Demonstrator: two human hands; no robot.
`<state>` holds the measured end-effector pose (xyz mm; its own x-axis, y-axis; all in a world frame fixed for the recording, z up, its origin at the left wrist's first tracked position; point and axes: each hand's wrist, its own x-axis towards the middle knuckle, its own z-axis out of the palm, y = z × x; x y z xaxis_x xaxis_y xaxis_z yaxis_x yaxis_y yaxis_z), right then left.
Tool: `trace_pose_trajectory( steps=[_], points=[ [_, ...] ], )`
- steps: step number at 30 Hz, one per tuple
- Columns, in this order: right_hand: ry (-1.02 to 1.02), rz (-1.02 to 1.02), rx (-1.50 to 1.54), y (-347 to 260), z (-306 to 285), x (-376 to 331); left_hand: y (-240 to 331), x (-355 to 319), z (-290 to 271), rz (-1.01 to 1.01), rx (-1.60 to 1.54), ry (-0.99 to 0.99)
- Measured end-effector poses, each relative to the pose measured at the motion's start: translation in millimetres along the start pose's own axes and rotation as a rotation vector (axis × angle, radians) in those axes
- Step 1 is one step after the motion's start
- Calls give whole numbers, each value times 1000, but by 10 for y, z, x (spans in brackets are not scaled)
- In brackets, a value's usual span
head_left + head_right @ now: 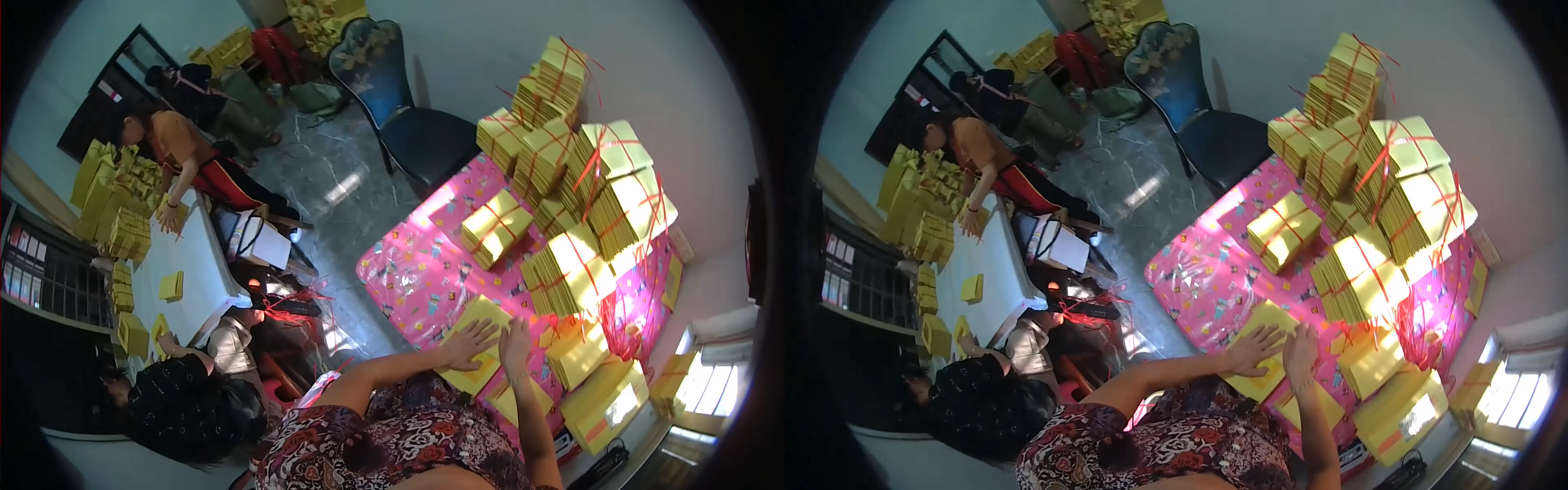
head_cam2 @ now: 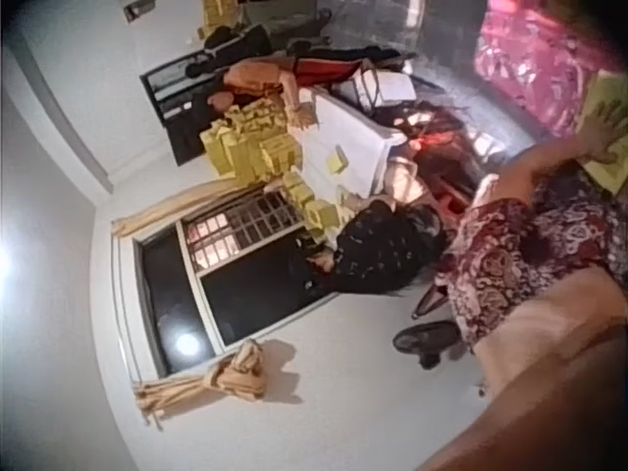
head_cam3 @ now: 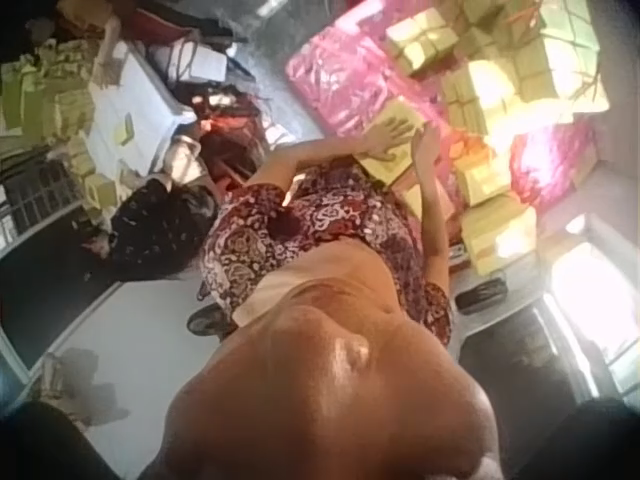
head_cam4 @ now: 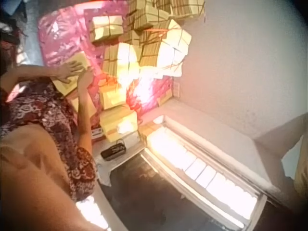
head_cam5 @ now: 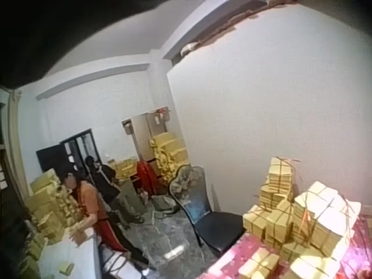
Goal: Stacking and tying bundles of yellow paper with red string.
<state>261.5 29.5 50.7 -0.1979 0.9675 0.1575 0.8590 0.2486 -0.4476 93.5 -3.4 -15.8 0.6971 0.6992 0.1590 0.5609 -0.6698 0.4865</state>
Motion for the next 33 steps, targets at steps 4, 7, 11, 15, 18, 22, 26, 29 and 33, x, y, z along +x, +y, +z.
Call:
trace_pose_trajectory(
  steps=[4, 7, 11, 15, 18, 22, 26, 29, 33],
  points=[
    [-291, 200, 9, 12, 139, -451, 28, 28, -61, -28, -41, -28],
    [-138, 216, 113, 82, 324, -600, 6, 41, -3, -3, -67, 3],
    [-240, 247, 105, 97, 327, -591, -7, 26, -8, -19, -55, -21],
    [-227, 243, 146, 154, 392, -609, -70, 29, -60, 15, -112, -60],
    [-208, 233, 159, 138, 434, -589, -187, -50, -140, -39, -105, -67],
    [-222, 241, 118, 97, 457, -515, -337, -93, -284, -20, -26, -71],
    [-271, 246, 148, 180, 500, -512, -309, -122, -236, -8, -40, -58],
    [-263, 254, 67, 94, 453, -536, -279, -133, -158, 7, -21, -30],
    [-261, 281, 43, 89, 400, -643, -201, -167, -75, 21, -41, -61]
  ],
)
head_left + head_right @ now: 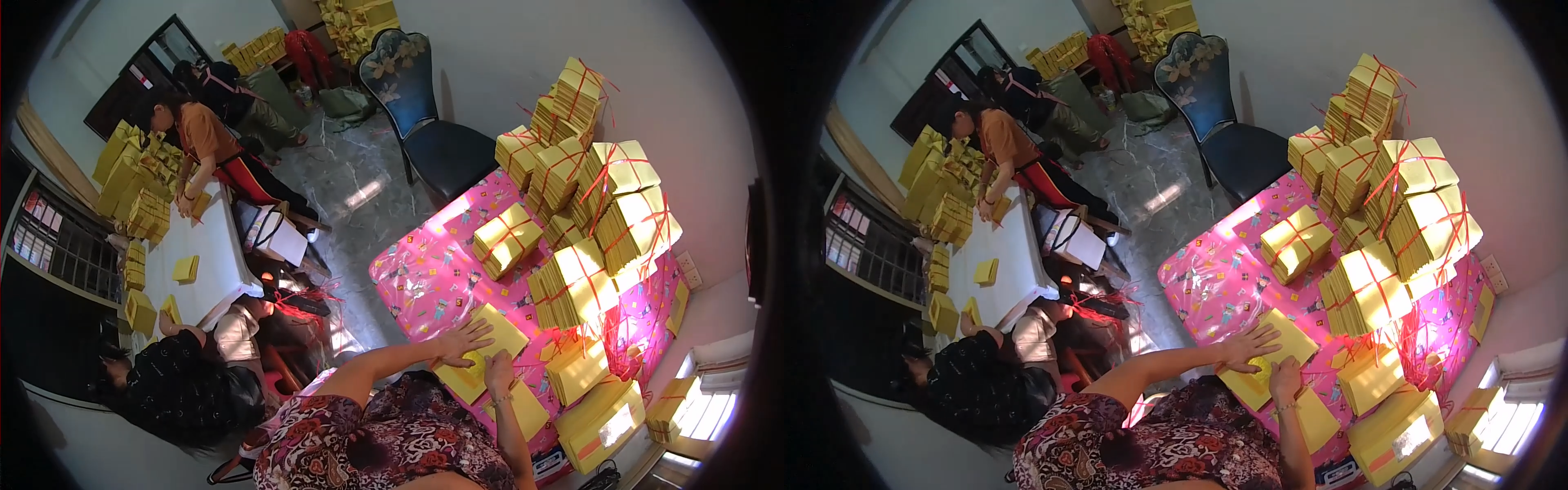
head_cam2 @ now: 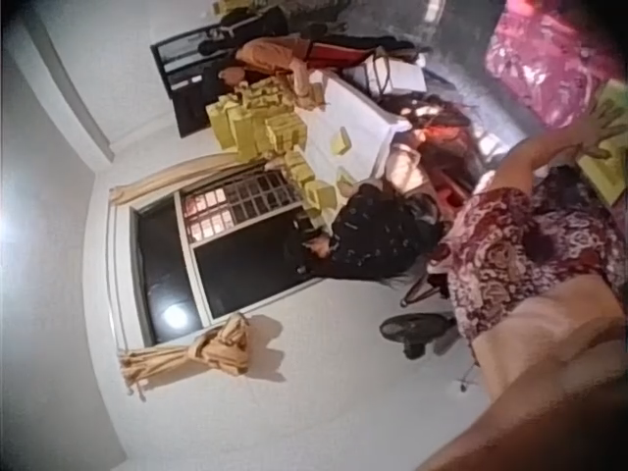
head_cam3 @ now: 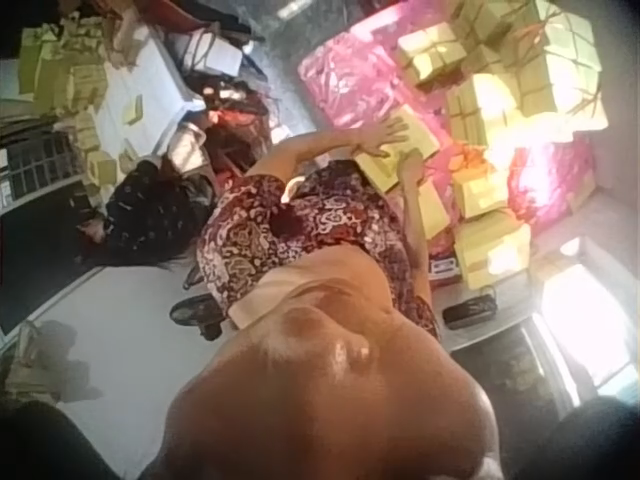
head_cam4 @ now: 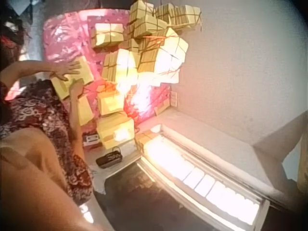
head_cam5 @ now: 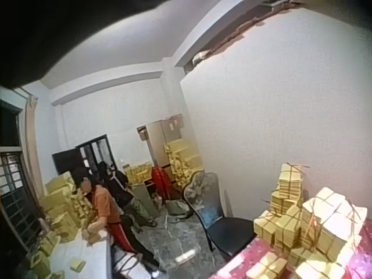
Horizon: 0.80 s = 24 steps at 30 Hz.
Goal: Stacking and tying bundles of yellow paper with red string.
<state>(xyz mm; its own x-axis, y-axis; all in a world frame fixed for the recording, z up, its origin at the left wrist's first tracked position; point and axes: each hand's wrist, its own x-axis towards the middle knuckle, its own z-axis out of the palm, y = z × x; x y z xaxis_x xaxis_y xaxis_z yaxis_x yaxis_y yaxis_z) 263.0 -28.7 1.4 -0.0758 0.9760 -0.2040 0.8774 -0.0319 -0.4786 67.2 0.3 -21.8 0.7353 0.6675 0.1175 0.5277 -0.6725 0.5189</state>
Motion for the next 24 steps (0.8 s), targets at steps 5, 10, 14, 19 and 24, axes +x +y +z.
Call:
trace_pose_trajectory(
  steps=[5, 10, 14, 19, 24],
  points=[
    [-24, 56, -38, 97, 22, -84, -58, 50, 173, 42, -100, -13],
    [-73, -121, 36, -79, -90, 118, -257, 28, 6, 25, -14, 52],
    [102, -236, -214, -107, 1, 184, -162, 114, -229, -90, 88, -88],
    [137, -447, -483, 62, -20, 117, -38, 239, -299, -124, 11, 202],
    [168, -529, -454, 107, -176, 64, 165, 274, -212, -645, -263, 347]
  ],
)
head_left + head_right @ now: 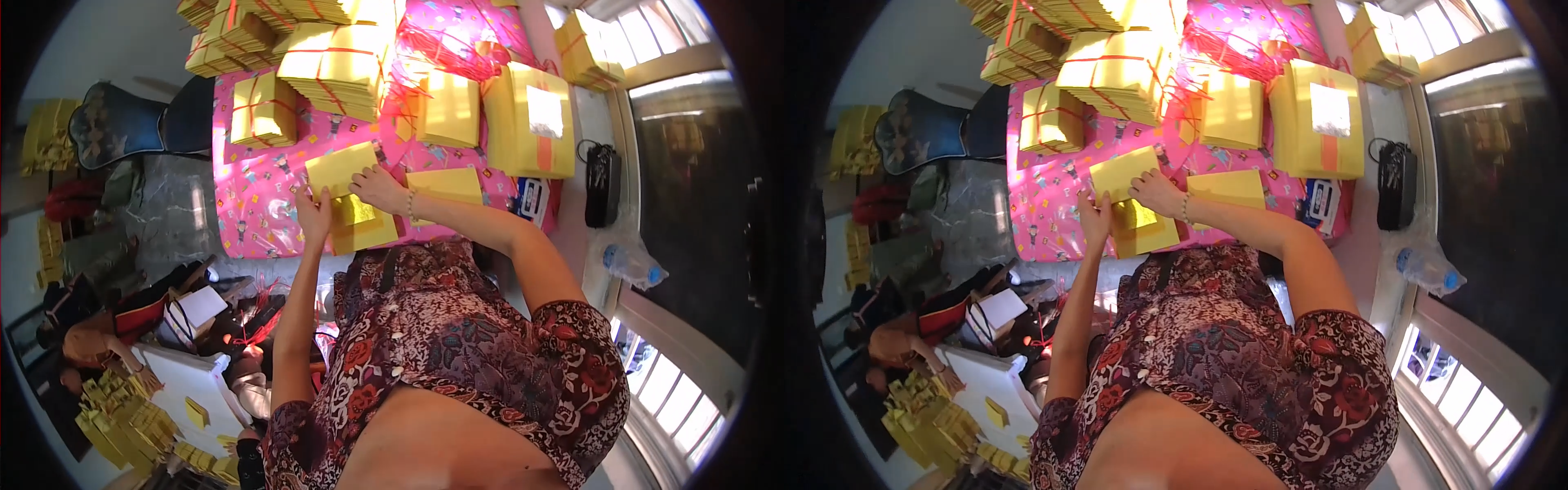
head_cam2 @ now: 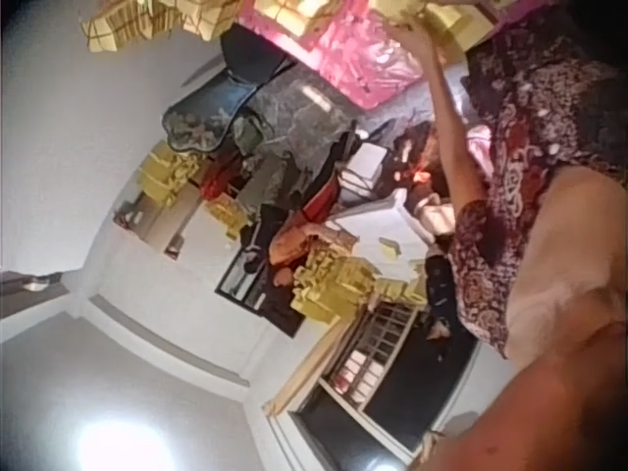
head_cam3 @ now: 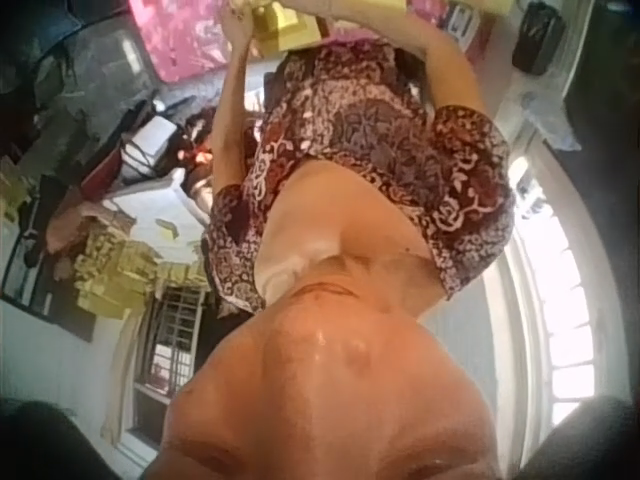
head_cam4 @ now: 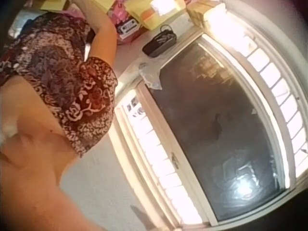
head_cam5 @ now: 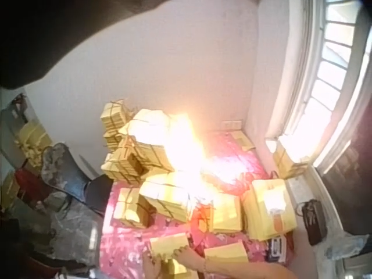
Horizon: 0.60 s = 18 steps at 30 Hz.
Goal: Stacking and tying bundles of yellow paper with red string.
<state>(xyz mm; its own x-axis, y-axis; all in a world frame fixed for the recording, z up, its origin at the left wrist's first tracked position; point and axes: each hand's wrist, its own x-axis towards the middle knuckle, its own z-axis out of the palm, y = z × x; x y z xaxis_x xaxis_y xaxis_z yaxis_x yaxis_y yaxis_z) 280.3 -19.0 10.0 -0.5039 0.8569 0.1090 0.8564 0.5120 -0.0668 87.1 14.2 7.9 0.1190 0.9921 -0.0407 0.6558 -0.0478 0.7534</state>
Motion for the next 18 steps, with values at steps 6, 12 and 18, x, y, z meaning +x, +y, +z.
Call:
trace_pose_trajectory(
  steps=[6, 12, 18],
  points=[
    [44, 95, 114, -11, -144, -1, -335, 220, 165, -527, -890, -43],
    [457, 659, 629, 151, -666, -457, 526, 197, -97, -488, -1097, -310],
    [501, 1045, 1052, 343, -653, -1409, 907, -176, 403, -348, -975, -526]
  ],
)
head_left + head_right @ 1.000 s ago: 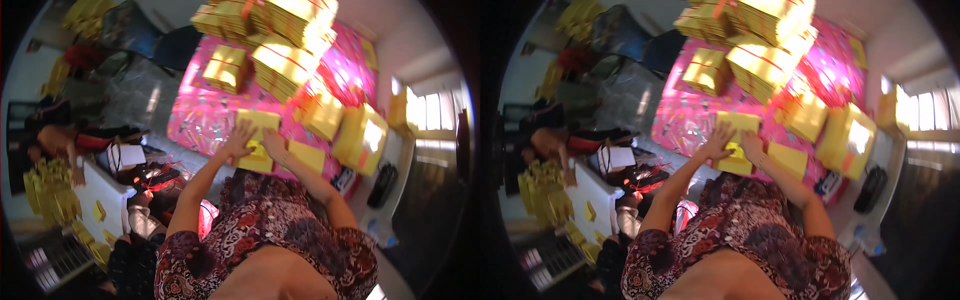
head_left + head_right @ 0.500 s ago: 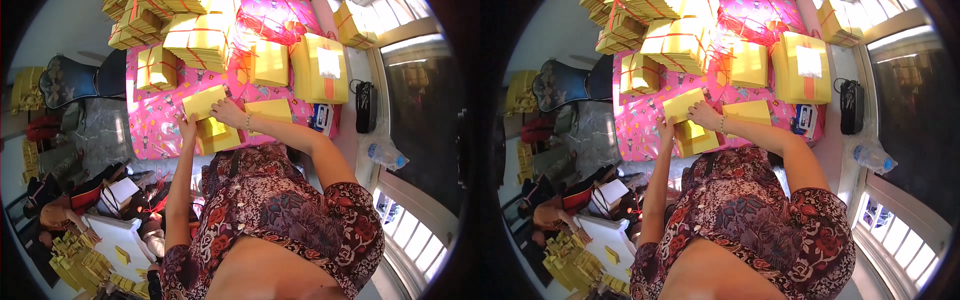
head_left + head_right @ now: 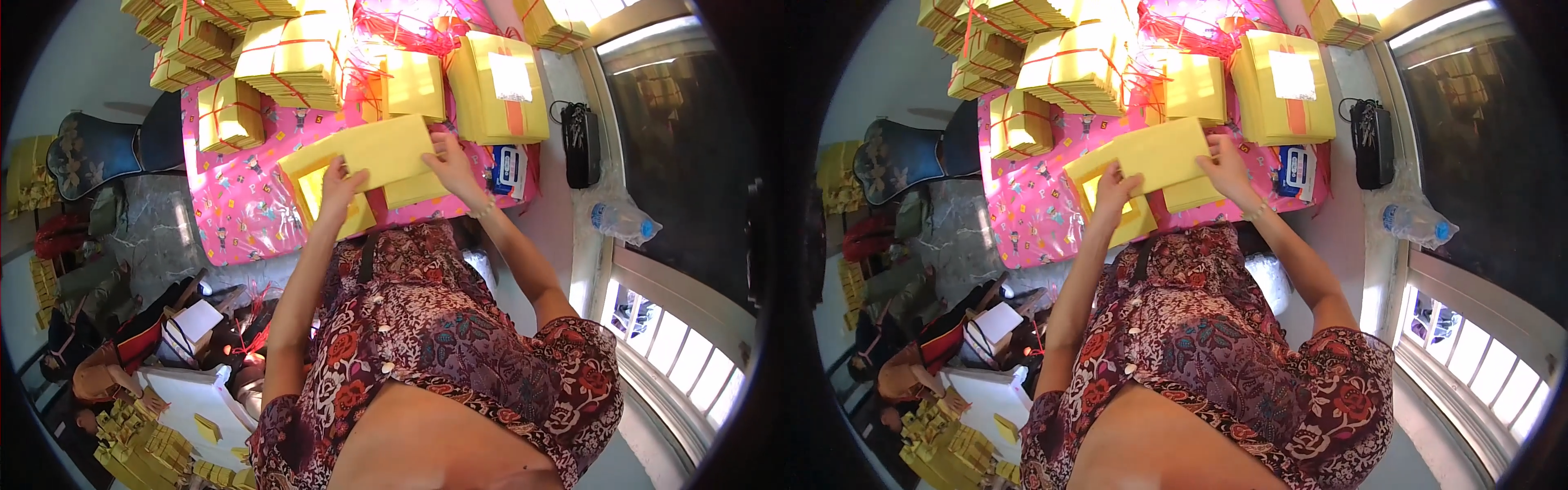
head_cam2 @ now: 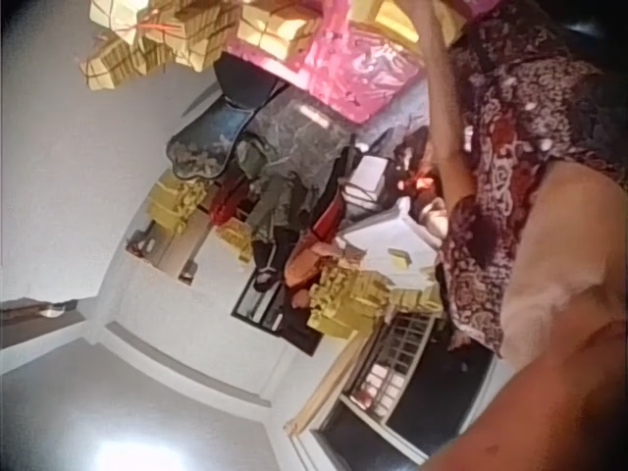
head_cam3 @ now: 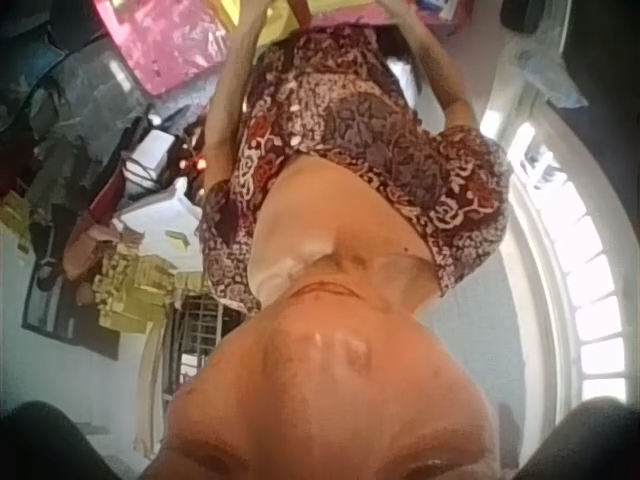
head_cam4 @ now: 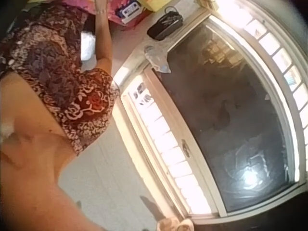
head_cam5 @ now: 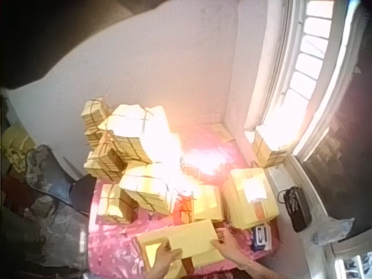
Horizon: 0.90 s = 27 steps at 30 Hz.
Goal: Stacking and tying bundles of yellow paper with red string.
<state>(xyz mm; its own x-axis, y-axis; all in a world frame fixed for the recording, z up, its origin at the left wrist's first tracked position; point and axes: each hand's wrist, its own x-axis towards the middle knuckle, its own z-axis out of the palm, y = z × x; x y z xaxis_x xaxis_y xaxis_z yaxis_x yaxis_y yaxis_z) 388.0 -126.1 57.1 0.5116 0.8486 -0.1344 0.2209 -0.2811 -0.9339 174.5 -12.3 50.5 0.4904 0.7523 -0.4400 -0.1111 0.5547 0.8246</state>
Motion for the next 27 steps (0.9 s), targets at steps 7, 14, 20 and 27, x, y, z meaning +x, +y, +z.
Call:
trace_pose_trajectory(
  steps=[7, 14, 20, 27],
  points=[
    [83, 95, -187, 435, -259, -333, -587, 6, 243, 105, 447, -61],
    [41, 165, -372, 637, -233, -344, -736, 29, 224, 137, 833, -30],
    [-6, 196, -436, 757, -154, -359, -826, -56, 273, 256, 975, 45],
    [62, -54, -606, 487, -179, -387, -558, -183, 275, 437, 1025, 78]
  ],
)
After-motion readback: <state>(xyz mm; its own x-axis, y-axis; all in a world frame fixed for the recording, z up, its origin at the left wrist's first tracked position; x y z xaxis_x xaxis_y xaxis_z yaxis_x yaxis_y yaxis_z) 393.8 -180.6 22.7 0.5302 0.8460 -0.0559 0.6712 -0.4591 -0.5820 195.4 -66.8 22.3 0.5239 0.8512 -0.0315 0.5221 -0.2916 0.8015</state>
